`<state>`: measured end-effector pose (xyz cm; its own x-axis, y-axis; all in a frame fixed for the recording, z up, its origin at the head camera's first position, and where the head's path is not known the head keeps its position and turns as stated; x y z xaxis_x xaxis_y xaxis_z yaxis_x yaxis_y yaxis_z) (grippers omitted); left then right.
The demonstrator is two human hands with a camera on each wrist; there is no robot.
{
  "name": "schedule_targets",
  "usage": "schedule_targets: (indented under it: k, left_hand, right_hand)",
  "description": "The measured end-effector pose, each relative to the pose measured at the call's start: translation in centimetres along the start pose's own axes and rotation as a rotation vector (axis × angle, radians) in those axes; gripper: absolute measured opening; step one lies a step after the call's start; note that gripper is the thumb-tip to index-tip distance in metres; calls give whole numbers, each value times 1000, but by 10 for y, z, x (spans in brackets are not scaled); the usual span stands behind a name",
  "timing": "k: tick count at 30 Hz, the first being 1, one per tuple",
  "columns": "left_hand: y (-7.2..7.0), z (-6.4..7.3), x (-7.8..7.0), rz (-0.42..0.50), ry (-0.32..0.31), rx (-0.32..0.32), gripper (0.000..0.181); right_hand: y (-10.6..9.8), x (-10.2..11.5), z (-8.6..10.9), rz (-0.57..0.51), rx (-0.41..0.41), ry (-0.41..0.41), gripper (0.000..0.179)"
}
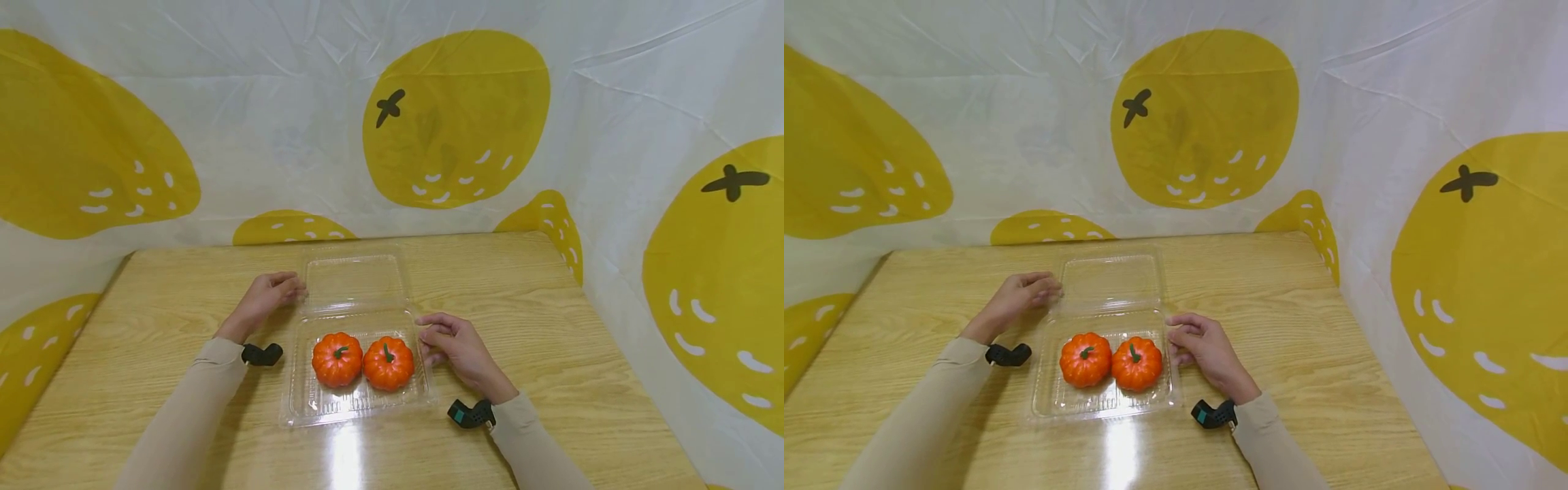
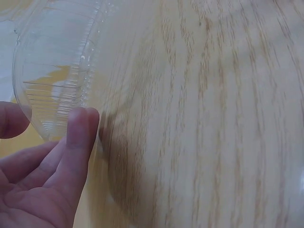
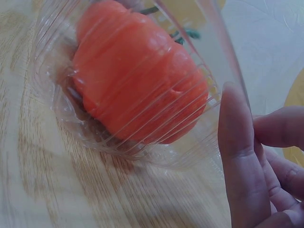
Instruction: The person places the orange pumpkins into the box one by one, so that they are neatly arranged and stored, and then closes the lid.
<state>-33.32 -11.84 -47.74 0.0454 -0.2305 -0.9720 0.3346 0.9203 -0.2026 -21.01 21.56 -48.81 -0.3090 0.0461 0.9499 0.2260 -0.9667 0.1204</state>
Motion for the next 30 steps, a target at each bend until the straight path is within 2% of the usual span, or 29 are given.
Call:
schedule_targets:
  k: [30]
  left_hand:
    - [0, -3, -2, 14, 6, 30, 55]
  right_hand:
    - [2, 2, 0, 1, -7, 10, 41]
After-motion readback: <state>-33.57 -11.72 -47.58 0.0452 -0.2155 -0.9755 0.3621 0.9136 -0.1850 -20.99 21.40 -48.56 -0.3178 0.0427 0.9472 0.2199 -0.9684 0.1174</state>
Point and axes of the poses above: each hand's wrist, its own z-axis away from the middle knuckle, its own y-axis out of the palm, x = y × z, the point moved 9 cm from there along -z, towards the middle knuckle, and after that the axes turned 6 degrees about y, right-handed, at the moved point
